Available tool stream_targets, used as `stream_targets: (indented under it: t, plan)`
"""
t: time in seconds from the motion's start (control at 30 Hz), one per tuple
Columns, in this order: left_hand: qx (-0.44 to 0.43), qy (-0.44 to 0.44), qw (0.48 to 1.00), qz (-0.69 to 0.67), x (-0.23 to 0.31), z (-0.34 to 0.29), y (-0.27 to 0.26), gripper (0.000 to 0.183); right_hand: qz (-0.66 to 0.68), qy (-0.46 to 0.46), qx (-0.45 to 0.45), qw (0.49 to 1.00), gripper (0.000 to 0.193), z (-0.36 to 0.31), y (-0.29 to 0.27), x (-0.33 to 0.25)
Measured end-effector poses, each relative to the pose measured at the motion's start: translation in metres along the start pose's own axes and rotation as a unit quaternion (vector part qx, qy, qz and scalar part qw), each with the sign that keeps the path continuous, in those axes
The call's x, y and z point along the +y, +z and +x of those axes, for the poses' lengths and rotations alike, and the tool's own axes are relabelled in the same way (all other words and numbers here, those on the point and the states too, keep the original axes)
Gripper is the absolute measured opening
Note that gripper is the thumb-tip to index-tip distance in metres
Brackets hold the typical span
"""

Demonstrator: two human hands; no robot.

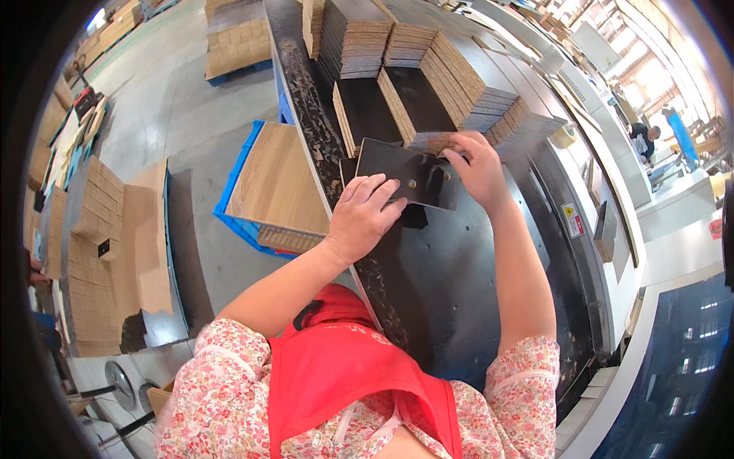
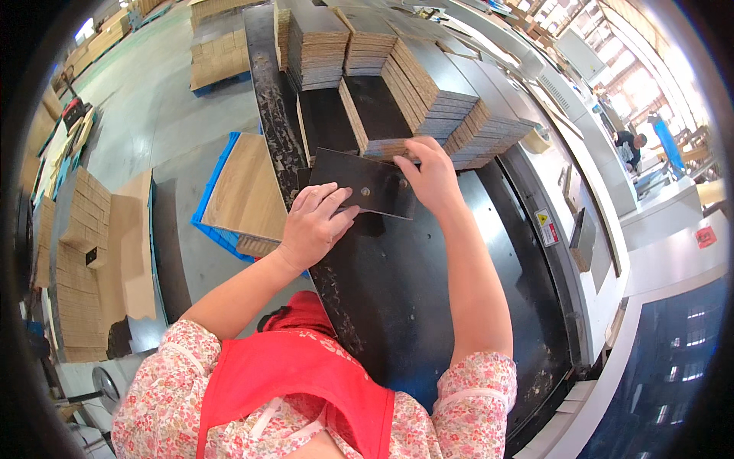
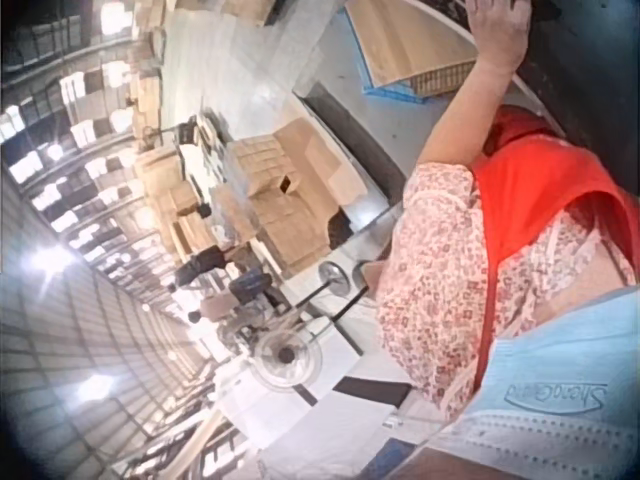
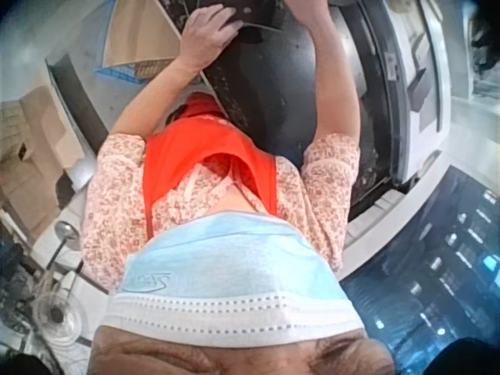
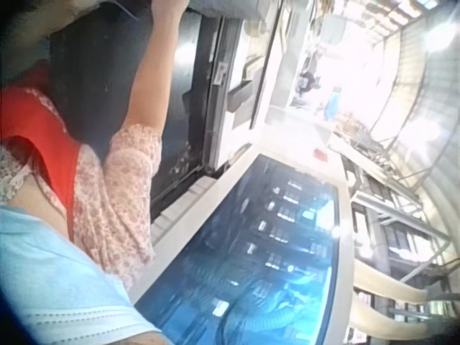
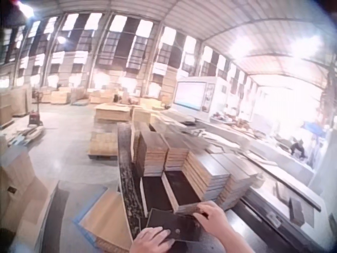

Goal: The person picks up a black wooden panel from a stack on a workbench, moves it to a nearby pallet to stack it, and then uses a spray nozzle to clean the workbench surface before handling another panel.

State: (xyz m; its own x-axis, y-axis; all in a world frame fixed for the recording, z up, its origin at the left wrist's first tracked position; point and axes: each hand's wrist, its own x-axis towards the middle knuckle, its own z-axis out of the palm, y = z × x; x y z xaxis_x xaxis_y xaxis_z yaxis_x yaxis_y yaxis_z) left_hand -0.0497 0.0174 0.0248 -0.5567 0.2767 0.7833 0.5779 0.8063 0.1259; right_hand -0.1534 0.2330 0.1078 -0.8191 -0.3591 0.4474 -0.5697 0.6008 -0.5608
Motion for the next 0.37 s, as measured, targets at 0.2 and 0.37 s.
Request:
stream_targets:
  t: [0.2, 0.37]
  plan:
    - [0.035, -0.025, 0.999, 0.033, -0.002, -0.005, 0.013, 0.033, -0.069, -0.003, 0.012, 0.998, 0.034, -0.067, 0.003, 0.0]
    - [-0.006, -0.086, 0.996, 0.011, -0.007, 0.008, -0.004, 0.054, -0.085, 0.128, -0.01, 0.988, 0.048, -0.095, 0.017, 0.004]
